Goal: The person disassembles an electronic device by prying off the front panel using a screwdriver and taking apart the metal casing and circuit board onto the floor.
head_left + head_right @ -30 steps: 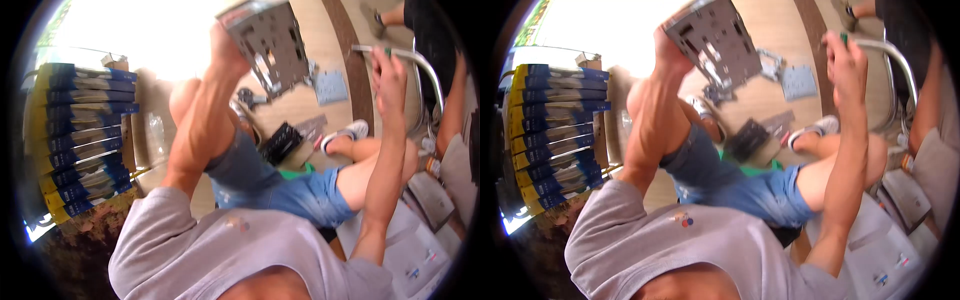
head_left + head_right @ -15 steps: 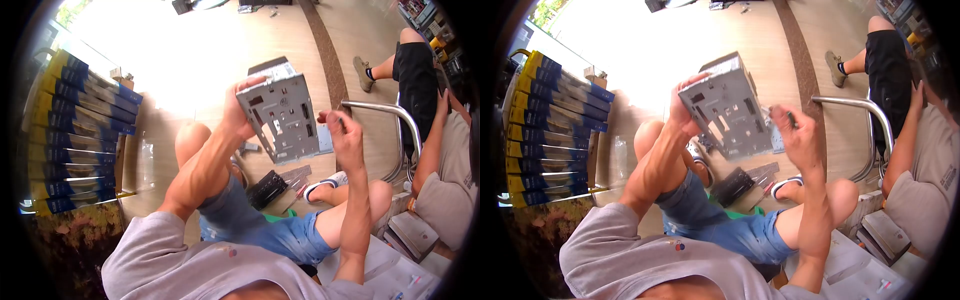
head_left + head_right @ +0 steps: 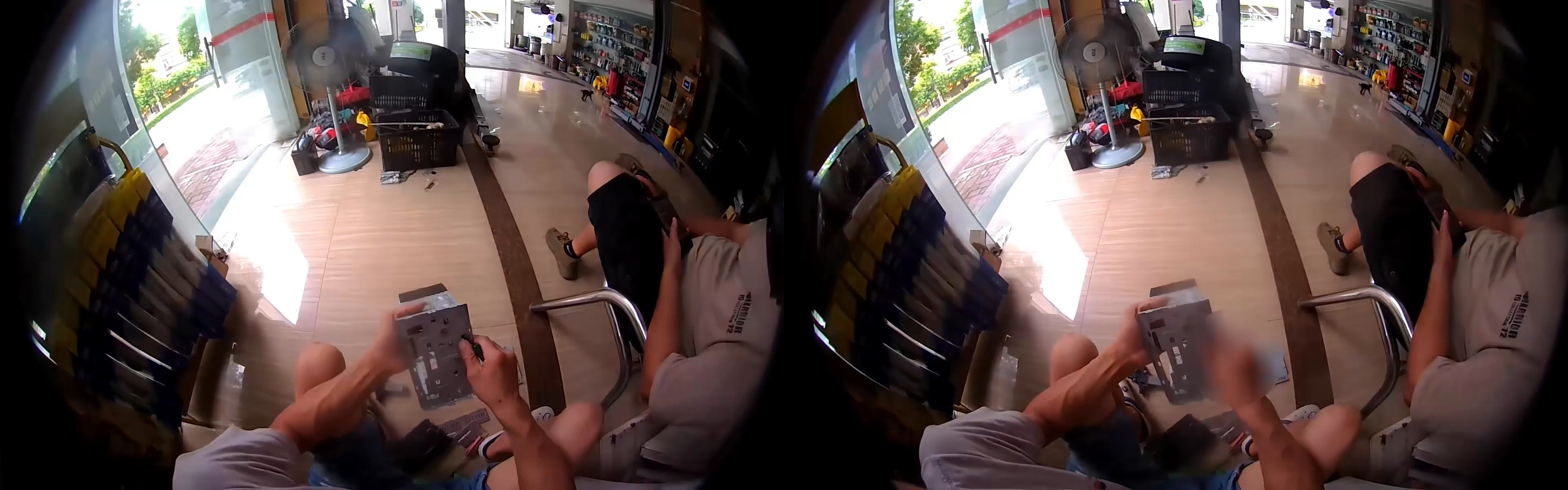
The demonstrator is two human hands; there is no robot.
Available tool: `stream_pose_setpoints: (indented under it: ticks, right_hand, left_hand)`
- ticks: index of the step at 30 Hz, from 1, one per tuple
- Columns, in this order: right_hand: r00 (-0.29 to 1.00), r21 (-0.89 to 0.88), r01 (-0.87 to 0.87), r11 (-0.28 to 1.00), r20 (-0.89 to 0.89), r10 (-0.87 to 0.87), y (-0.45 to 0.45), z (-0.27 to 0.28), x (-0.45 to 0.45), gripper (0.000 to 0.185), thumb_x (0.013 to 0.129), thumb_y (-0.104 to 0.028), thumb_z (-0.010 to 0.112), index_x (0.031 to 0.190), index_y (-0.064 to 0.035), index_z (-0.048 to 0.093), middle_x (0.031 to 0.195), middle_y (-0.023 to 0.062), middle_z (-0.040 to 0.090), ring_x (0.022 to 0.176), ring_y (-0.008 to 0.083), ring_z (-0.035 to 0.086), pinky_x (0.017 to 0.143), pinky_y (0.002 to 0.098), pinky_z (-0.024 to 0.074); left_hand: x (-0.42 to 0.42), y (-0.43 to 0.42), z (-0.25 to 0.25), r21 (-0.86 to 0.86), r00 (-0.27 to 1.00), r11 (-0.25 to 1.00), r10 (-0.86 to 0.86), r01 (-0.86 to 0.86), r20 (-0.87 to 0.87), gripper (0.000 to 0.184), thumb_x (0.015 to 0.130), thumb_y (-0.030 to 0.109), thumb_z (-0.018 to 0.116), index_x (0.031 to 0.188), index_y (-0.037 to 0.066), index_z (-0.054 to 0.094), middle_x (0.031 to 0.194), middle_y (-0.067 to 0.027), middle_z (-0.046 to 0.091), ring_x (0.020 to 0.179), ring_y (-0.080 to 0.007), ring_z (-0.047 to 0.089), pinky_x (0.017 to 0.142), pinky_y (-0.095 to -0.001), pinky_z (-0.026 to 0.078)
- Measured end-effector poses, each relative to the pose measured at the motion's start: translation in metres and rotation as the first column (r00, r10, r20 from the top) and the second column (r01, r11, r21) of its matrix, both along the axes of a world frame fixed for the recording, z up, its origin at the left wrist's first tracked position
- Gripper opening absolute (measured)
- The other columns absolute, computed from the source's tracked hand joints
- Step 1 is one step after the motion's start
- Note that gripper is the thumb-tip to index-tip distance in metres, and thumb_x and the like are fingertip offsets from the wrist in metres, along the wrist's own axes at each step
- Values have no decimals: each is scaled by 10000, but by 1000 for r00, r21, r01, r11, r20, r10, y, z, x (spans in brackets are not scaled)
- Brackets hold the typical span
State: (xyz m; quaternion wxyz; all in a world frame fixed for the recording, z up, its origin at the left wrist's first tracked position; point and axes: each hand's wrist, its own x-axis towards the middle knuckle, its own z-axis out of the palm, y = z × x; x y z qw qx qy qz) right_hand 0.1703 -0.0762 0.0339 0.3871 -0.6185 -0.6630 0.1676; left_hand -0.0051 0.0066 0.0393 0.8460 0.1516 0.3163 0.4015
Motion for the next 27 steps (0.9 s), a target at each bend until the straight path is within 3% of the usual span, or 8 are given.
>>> stream_pose_setpoints:
  ticks: [2,4,6,15,18,21,24,27]
  right_hand:
    - [998,25,28,999,61,-29,-1,-18,6,317,952,-310,634,968,4,681,846,229,687,791,404,677,678,458,526]
    - [996,-4,9,1000,88,-9,-5,-11,9,295,945,-285,640,986,4,675,884,230,692,810,408,677,688,458,533]
    - [994,-4,4,1000,111,-3,-5,-6,8,290,941,-278,646,989,7,672,893,229,693,815,408,677,688,453,535]
    - [991,100,114,988,57,-120,7,-14,12,283,933,-260,652,1004,14,667,922,236,684,843,418,669,696,450,532]
    - [989,165,138,977,22,-143,12,-23,11,355,960,-317,622,960,34,679,824,189,657,746,351,641,718,445,507]
    - [989,173,142,975,20,-148,13,-21,11,351,964,-329,621,996,15,685,816,178,663,745,342,645,696,449,504]
    - [991,38,121,992,-60,-118,11,-16,8,353,962,-346,620,996,2,675,845,184,669,766,370,649,689,459,503]
    - [992,83,125,989,-17,-124,13,-27,8,356,958,-354,622,981,0,652,874,203,666,797,408,644,688,473,501]
  left_hand:
    - [-1,4,-12,-16,999,999,-35,35,17,381,967,298,432,1057,10,665,991,-149,700,854,-297,678,805,-455,574]
    - [-1,18,-44,-35,981,992,-117,124,152,491,954,342,449,1185,-58,615,1113,-211,685,960,-345,679,885,-472,557]
    - [1,19,-47,-2,985,990,-138,139,100,468,946,359,478,1208,-4,616,1142,-171,678,1018,-314,658,924,-449,536]
    - [17,15,-22,-7,982,995,-99,101,158,391,955,288,464,1113,-18,650,1039,-171,712,887,-289,705,830,-426,590]
    - [19,14,-23,-25,983,993,-107,112,149,385,956,283,453,1099,-11,656,1037,-168,713,880,-284,706,827,-425,590]
    - [20,14,-31,-18,983,991,-131,135,131,385,954,283,445,1089,-5,661,1038,-164,714,877,-280,706,829,-429,588]
    - [19,14,-36,-34,979,987,-153,159,137,385,951,280,438,1082,-3,664,1036,-159,715,874,-279,705,822,-426,587]
    - [17,12,-39,-34,975,986,-156,163,155,391,950,283,431,1081,-2,664,1033,-158,714,878,-281,702,818,-422,586]
